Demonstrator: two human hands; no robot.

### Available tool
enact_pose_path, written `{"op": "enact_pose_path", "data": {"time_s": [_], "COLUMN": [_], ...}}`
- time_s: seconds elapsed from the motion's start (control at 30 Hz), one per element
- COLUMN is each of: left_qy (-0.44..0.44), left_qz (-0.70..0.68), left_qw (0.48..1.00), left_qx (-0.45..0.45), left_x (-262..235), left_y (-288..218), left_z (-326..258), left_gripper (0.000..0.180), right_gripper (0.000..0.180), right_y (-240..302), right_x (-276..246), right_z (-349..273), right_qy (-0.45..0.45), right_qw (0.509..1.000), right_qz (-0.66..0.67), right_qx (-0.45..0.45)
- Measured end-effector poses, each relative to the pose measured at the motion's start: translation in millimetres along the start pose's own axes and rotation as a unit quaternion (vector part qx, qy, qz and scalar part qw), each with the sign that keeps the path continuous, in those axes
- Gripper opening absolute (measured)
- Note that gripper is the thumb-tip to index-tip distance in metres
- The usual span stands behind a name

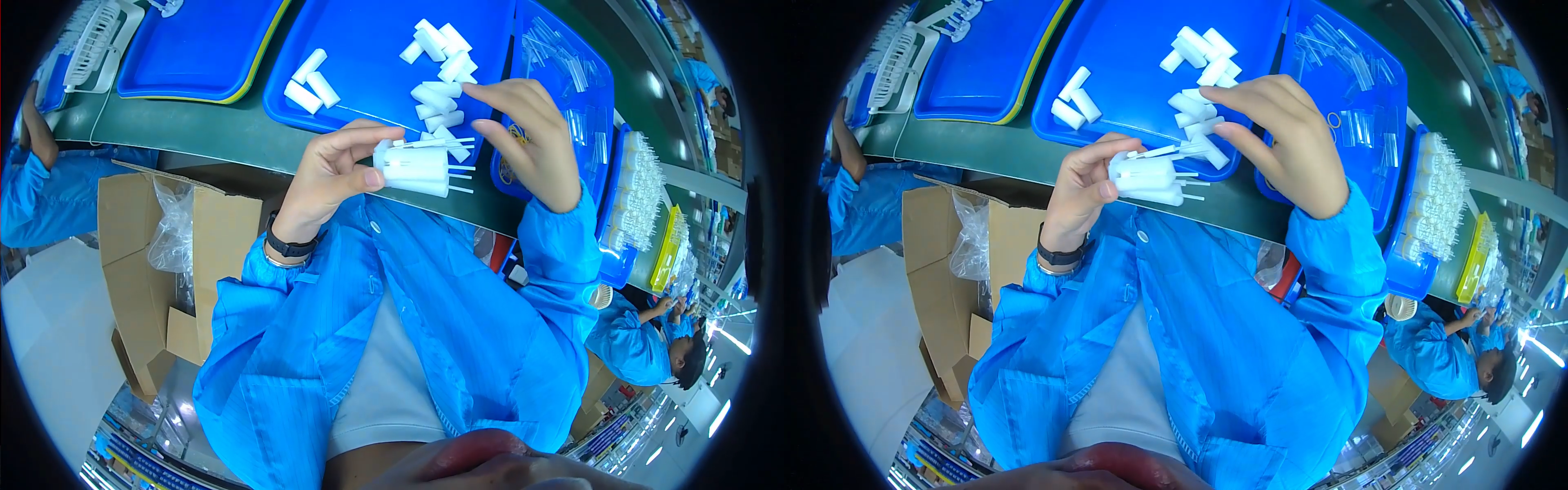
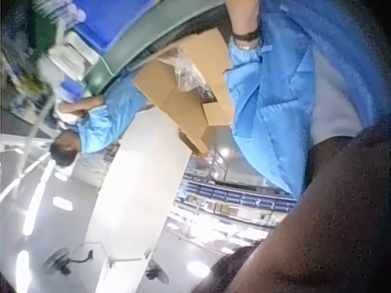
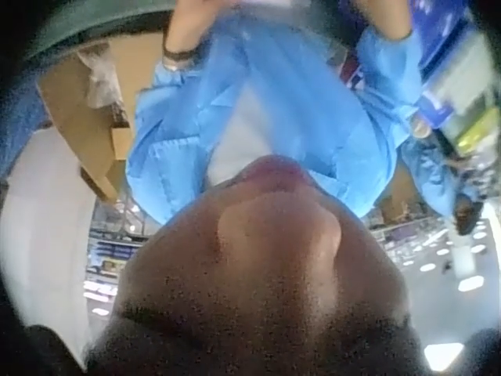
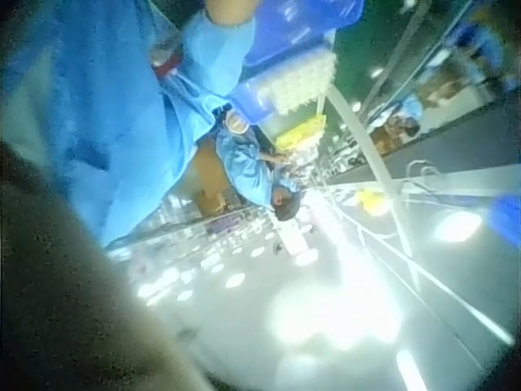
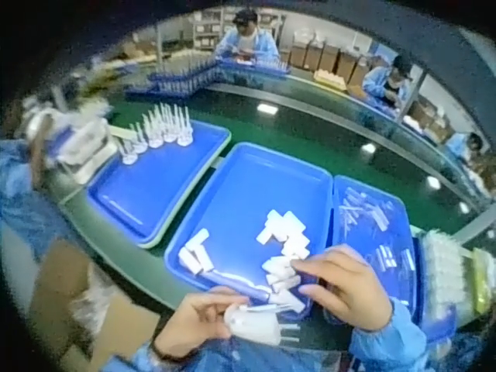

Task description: The person assembles components by inserting white sponge pieces into a plastic base, sliding clear plastic covers over them, and securing the assembled bundle with a rubber band.

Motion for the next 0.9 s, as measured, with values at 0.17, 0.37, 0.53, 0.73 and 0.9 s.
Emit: {"op": "enact_pose_path", "data": {"time_s": [0.17, 0.37, 0.53, 0.73, 0.9], "left_qy": [-0.008, -0.013, -0.039, -0.067, -0.057], "left_qz": [-0.043, -0.012, -0.019, -0.025, -0.005], "left_qw": [0.997, 1.0, 0.999, 0.997, 0.996], "left_qx": [-0.055, -0.005, -0.005, 0.029, 0.068], "left_x": [6, 5, 5, -4, -3], "left_y": [0, 0, -2, 1, 0], "left_z": [-2, 1, 3, 3, 3], "left_gripper": [0.044, 0.039, 0.038, 0.041, 0.043], "right_gripper": [0.036, 0.026, 0.022, 0.025, 0.023], "right_y": [-6, -23, -22, -9, 15], "right_x": [33, 52, 33, -13, -36], "right_z": [9, 3, 0, -13, -19], "right_qy": [0.018, 0.043, 0.044, -0.054, -0.101], "right_qw": [0.999, 0.997, 0.993, 0.984, 0.992], "right_qz": [-0.034, -0.031, -0.018, 0.039, -0.025], "right_qx": [0.023, 0.054, 0.104, 0.162, 0.075]}}
Point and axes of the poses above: each hand's wrist, its own z-axis towards the middle knuckle, its own x-axis out of the palm, y = z × x, the point moved 6 cm from there along z, towards the middle knuckle, and after that the axes turned 4 degrees about -x, right-handed, at the moved point
